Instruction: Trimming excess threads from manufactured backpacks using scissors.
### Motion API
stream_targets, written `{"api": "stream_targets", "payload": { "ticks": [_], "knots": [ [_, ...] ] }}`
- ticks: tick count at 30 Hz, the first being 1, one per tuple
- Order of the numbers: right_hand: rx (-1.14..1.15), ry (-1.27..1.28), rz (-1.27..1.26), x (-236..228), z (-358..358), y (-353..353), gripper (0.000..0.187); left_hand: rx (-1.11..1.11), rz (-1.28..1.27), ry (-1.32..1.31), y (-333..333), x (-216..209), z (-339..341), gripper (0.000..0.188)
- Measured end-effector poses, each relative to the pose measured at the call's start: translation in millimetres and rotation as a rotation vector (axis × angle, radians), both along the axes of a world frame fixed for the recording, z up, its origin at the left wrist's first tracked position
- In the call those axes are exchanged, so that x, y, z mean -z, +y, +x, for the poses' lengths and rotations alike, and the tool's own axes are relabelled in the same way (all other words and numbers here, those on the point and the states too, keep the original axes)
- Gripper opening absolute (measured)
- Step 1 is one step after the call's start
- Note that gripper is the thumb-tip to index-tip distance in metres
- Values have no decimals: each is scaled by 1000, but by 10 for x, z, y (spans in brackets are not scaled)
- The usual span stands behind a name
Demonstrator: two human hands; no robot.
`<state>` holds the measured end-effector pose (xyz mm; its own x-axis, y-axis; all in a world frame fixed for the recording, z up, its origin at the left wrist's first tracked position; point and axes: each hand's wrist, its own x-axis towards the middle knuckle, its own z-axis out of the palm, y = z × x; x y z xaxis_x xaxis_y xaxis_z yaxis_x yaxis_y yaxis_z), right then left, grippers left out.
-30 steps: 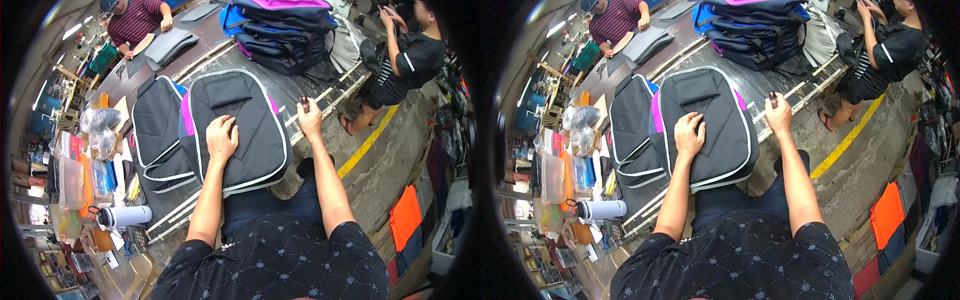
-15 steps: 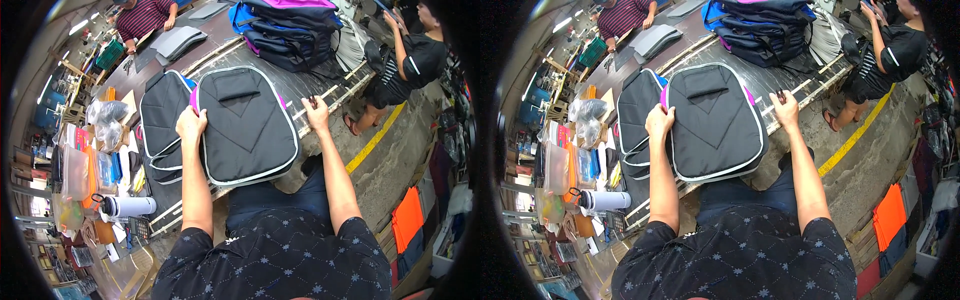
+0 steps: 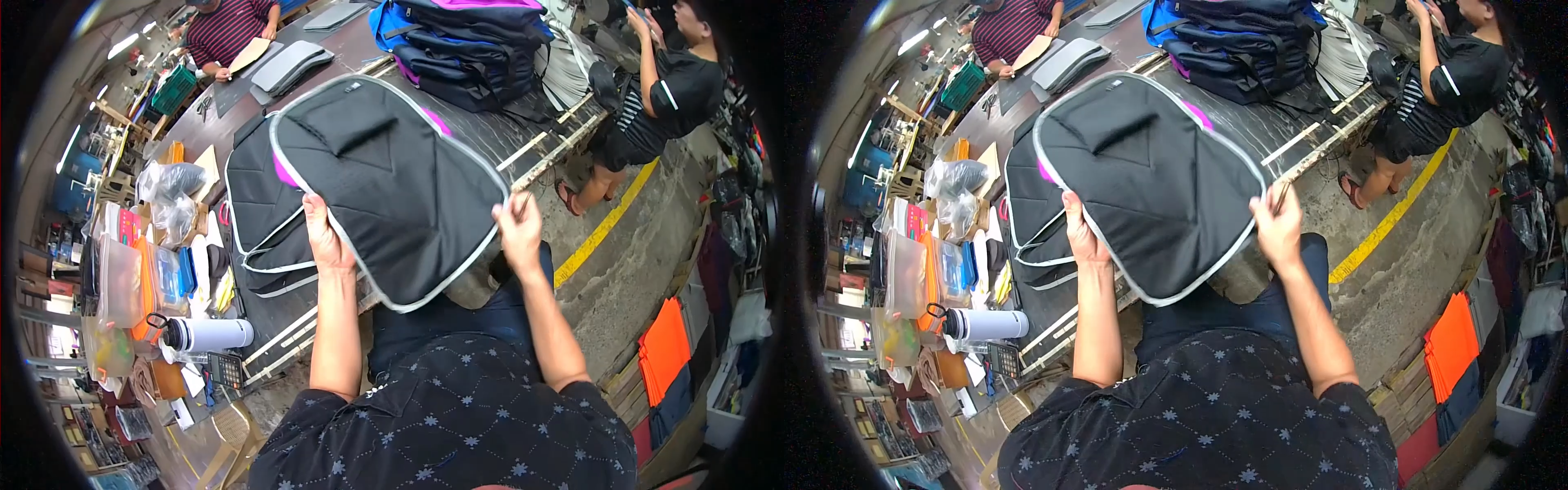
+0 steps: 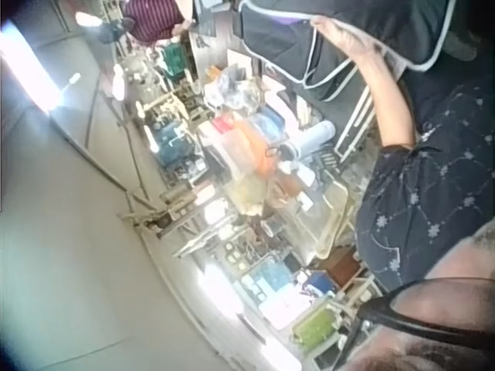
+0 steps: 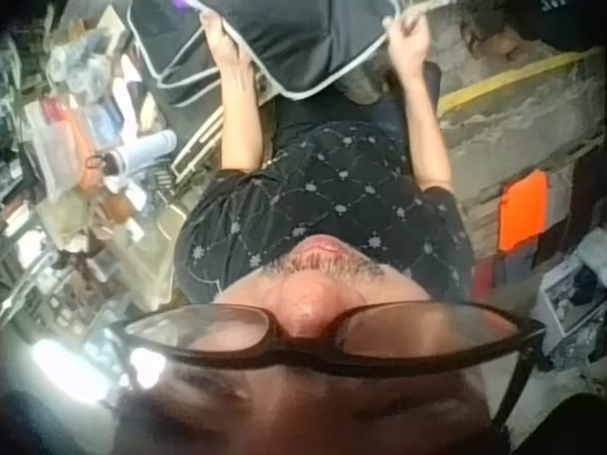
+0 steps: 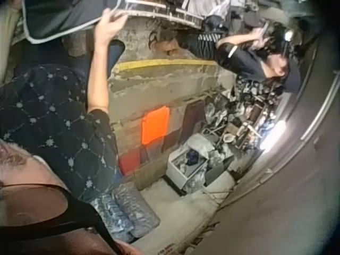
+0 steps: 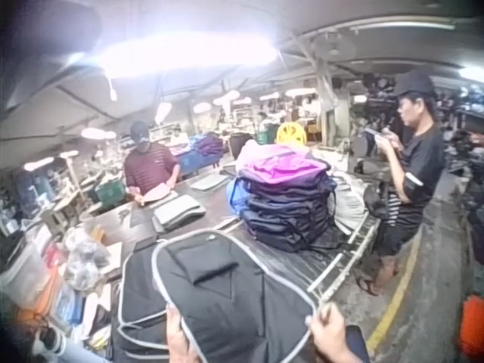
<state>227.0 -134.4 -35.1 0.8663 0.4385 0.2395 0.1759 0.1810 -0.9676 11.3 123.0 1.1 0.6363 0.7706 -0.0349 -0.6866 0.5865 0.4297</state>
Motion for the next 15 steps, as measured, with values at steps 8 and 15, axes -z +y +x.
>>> {"api": "stream_targets", "payload": {
  "ticks": [8,15],
  "knots": [
    [302,-564,-166,-1502,1194,543,30,-202,158,250,-826,-59,314,5],
    [-178,-237,-396,-646,129,143,44,-43,816,718,-1248,-201,36,12]
  ]
}}
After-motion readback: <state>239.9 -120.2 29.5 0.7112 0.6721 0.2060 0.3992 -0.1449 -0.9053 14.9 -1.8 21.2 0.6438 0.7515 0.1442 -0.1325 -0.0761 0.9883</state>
